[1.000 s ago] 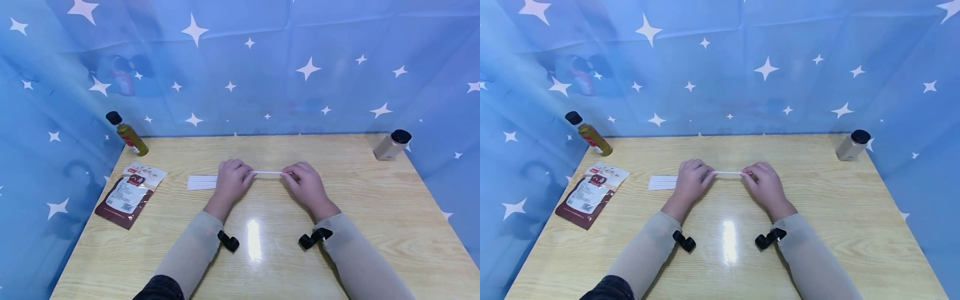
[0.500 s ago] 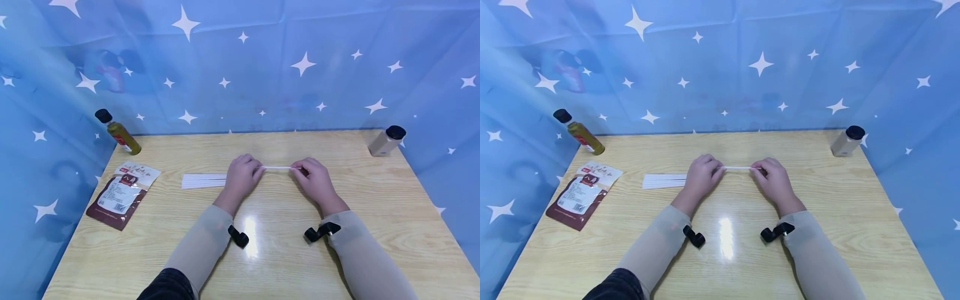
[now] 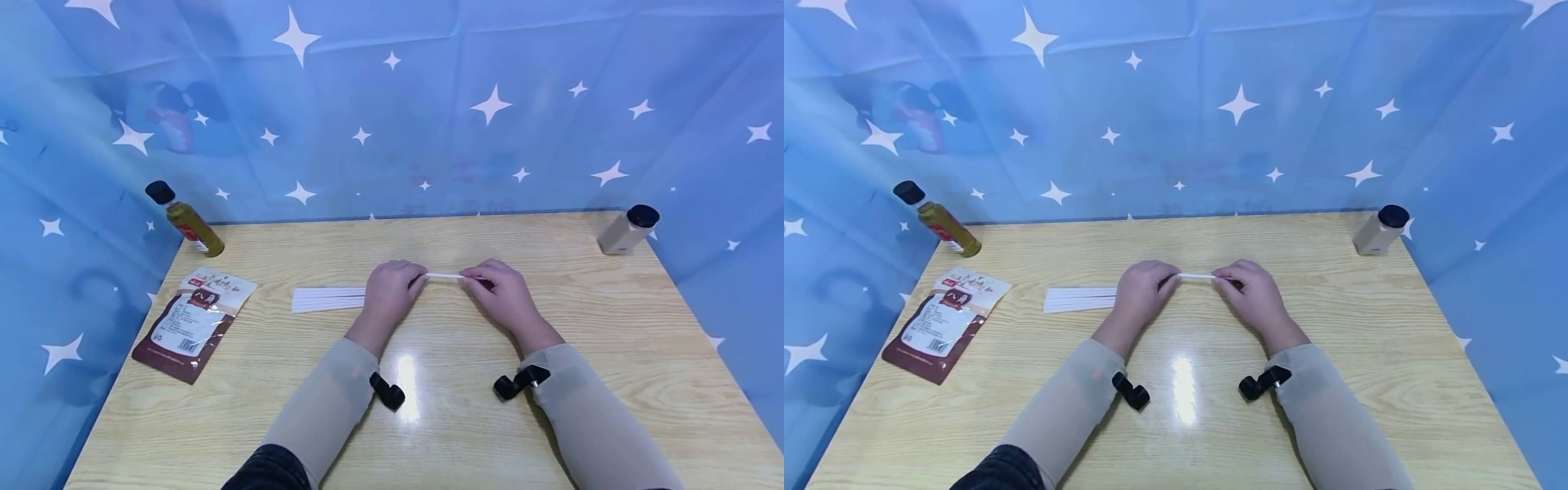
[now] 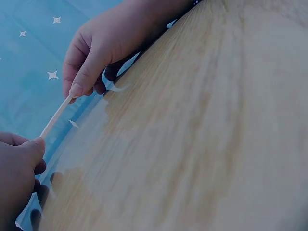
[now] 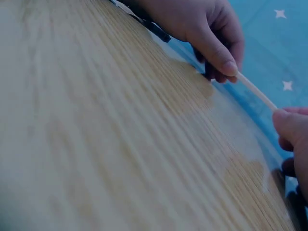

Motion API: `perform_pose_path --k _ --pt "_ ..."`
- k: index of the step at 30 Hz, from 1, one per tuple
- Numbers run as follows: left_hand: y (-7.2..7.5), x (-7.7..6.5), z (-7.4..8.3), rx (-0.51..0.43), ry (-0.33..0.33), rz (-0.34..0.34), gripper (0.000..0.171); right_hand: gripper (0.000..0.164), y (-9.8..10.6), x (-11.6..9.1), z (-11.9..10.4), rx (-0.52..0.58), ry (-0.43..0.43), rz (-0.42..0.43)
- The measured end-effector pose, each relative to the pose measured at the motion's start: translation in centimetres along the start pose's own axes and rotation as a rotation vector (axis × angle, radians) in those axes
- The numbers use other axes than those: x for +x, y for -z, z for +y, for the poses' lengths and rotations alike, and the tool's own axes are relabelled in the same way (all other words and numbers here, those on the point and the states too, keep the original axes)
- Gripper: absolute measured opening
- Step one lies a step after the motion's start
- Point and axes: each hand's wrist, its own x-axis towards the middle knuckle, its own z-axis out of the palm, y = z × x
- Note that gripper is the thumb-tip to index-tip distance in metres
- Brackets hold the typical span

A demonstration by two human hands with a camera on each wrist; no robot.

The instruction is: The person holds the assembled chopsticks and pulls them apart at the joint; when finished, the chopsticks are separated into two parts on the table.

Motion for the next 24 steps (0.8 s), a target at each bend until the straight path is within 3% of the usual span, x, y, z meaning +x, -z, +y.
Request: perform_pose_path --k 13,24 --pt "0.35 0.01 0.35 0.068 0.009 -0.061 0.024 0.013 0.05 0.06 0.12 -0.019 -0.063 -0.027" --pt "0.34 0.05 0.58 0.067 0.027 -0.103 0.025 0.013 0.65 0.07 0.26 0.005 -0.103 -0.057"
